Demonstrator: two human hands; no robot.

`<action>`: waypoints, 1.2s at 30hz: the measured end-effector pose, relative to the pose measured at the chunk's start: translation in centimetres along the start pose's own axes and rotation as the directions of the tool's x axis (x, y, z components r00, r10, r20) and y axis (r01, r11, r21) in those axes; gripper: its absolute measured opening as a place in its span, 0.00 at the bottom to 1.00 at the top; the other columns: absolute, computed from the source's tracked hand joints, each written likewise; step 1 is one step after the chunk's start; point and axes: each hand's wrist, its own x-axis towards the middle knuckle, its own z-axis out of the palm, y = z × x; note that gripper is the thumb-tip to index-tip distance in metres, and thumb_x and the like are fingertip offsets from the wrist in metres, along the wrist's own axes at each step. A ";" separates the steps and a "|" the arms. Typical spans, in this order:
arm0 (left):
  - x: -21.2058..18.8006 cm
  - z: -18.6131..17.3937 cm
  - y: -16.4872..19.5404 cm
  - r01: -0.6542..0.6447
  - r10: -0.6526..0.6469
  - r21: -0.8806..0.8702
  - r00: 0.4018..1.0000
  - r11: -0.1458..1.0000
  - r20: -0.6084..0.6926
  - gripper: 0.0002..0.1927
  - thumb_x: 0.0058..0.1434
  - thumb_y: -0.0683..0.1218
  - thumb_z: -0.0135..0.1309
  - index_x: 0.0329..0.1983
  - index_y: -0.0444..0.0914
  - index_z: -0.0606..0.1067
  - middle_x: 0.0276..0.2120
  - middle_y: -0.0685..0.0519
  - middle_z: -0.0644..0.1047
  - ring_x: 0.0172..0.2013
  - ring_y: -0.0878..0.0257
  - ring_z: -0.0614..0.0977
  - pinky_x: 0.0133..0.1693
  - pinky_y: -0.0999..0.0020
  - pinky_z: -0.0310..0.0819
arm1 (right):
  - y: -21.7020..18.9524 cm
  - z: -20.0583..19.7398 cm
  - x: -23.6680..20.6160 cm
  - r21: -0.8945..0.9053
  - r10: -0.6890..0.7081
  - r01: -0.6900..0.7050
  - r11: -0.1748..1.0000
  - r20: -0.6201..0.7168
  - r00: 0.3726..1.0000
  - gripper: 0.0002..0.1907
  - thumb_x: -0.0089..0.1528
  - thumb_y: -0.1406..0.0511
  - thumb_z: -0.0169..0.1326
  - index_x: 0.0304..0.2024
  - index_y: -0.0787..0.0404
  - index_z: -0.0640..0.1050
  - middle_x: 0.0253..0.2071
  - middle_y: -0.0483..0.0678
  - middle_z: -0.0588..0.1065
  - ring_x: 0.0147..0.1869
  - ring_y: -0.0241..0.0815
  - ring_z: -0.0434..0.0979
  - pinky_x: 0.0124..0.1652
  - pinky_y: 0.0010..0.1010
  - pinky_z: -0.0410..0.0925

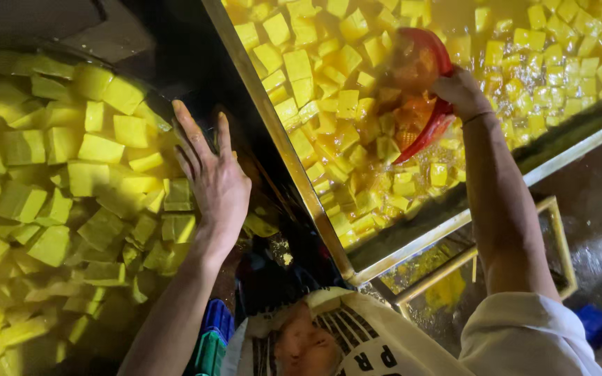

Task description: The person uses a red colander to scoop yellow tofu cubes from a water-filled tray and transfers them into a large metal basin, repeating the scooping and pouring cycle while steadying the containers with the other hand.

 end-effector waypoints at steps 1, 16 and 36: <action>0.1 0.0 -0.1 0.000 0.000 0.020 1.000 1.000 -0.005 0.36 0.63 0.35 0.57 0.76 0.34 0.65 0.76 0.29 0.34 0.75 0.29 0.47 0.68 0.33 0.55 | 0.0 -0.3 0.2 0.038 0.041 -0.043 0.998 0.046 0.998 0.20 0.60 0.62 0.58 0.54 0.60 0.78 0.36 0.46 0.77 0.35 0.44 0.77 0.26 0.40 0.70; -0.4 0.3 -0.6 -0.051 0.078 0.258 0.992 0.965 -0.097 0.30 0.64 0.35 0.60 0.71 0.30 0.70 0.78 0.32 0.39 0.77 0.31 0.48 0.72 0.35 0.53 | 5.1 1.5 5.4 -0.131 -0.544 0.562 0.817 -0.501 0.673 0.25 0.54 0.71 0.53 0.55 0.61 0.85 0.42 0.57 0.83 0.43 0.45 0.86 0.49 0.32 0.76; 0.5 0.3 -0.7 -0.008 0.036 0.256 0.994 0.967 -0.104 0.26 0.64 0.36 0.58 0.67 0.32 0.73 0.78 0.35 0.42 0.76 0.34 0.49 0.70 0.37 0.54 | 4.5 3.3 5.0 0.775 -0.187 0.497 0.391 -0.462 0.867 0.31 0.49 0.81 0.52 0.58 0.77 0.78 0.43 0.59 0.82 0.41 0.45 0.84 0.41 0.30 0.79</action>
